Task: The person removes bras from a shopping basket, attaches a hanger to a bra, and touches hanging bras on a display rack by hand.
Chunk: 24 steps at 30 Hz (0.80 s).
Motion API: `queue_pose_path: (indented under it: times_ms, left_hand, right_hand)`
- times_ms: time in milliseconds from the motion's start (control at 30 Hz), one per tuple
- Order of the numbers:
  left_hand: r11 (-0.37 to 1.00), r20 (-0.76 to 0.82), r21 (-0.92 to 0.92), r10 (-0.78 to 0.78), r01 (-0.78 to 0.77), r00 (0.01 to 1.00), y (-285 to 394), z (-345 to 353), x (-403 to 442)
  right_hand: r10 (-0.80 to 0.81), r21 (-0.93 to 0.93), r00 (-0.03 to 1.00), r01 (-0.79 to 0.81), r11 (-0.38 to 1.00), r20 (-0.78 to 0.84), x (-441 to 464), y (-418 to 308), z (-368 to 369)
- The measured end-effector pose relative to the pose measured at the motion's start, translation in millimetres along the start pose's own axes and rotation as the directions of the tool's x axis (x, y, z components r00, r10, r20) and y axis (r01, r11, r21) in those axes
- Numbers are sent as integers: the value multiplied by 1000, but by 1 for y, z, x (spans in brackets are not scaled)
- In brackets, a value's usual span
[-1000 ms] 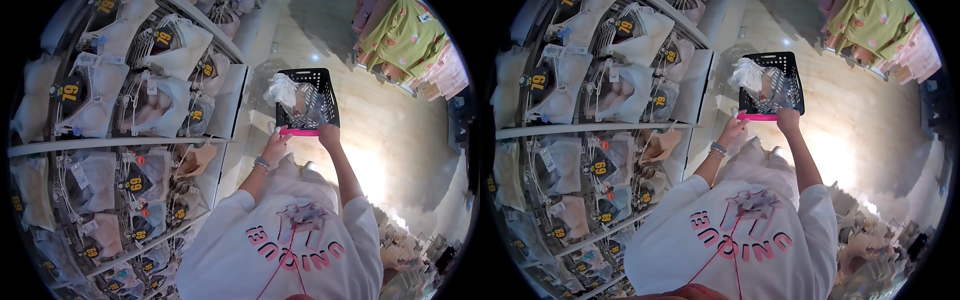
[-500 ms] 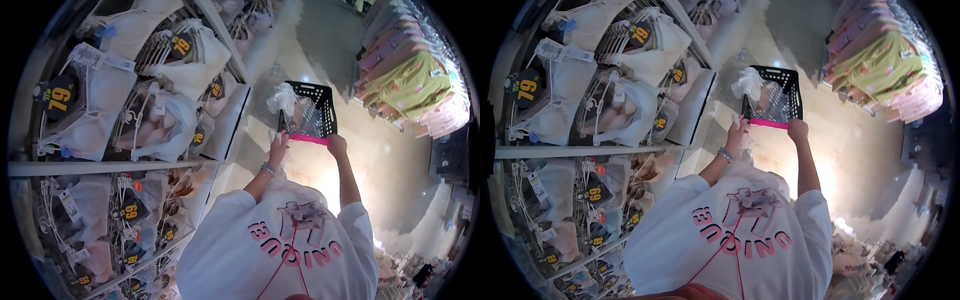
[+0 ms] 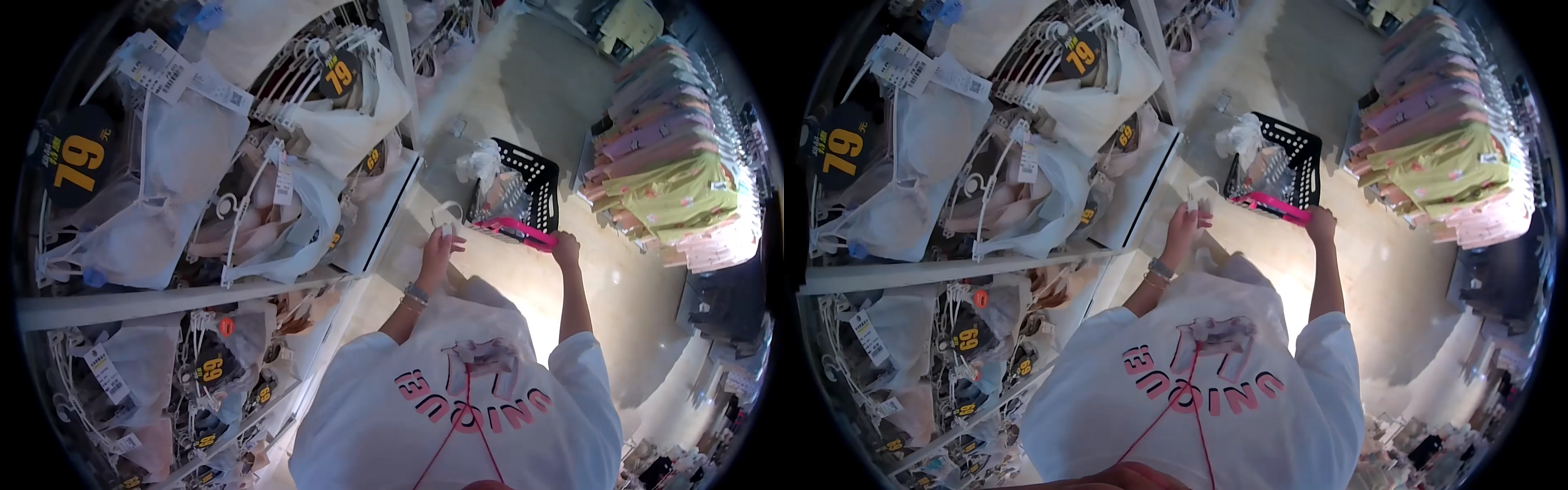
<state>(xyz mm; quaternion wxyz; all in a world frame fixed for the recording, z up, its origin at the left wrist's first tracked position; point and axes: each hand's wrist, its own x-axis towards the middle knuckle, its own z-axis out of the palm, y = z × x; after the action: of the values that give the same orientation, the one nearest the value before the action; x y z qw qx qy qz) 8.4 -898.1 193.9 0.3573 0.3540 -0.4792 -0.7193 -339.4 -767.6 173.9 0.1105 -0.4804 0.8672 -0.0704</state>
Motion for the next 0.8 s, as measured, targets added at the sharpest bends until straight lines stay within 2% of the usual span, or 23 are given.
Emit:
queue_pose_path:
  times_ms: [33,67,133,233,300,333,400,467,533,567,667,767,800]
  left_hand:
    - [998,1,-20,55,-55,998,0,2,5]
    - [998,-24,-43,44,-45,999,-1,4,8]
    - [996,-82,-85,10,-17,997,4,3,19]
    - [997,-56,-40,-73,71,996,34,7,23]
    - [997,-84,-32,-65,63,994,63,13,21]
    - [998,-110,-20,-56,54,992,72,15,25]
    - [999,-144,-18,28,-31,989,80,16,26]
    - [998,-151,-7,65,-67,986,90,15,26]
    - [998,-147,0,61,-62,987,106,19,20]
    - [998,-153,4,58,-58,987,118,23,16]
    - [997,-189,-4,69,-71,980,148,29,5]
    - [994,-267,-25,94,-104,959,160,30,-5]
    - [994,-277,-42,90,-106,957,164,33,-7]
  right_hand:
    - [23,-29,999,-22,999,27,2,-2,-5]
    - [61,-5,997,-61,998,56,8,0,-4]
    - [111,-110,978,-93,990,176,25,-2,-1]
    - [91,-105,981,-74,992,171,27,-12,-19]
    - [-169,151,981,182,972,-99,26,-30,-20]
    - [-273,257,928,336,906,-253,33,-45,-18]
    - [-410,283,849,505,815,-333,28,-101,-34]
    - [-484,455,859,503,735,-168,21,-150,-33]
    - [-519,458,839,529,714,-161,27,-180,-7]
    - [-483,437,868,480,760,-114,34,-189,11]
    - [-282,123,959,277,953,26,45,-188,84]
    - [-245,143,937,214,966,250,62,-172,95]
    - [-163,184,948,115,976,274,63,-167,99]
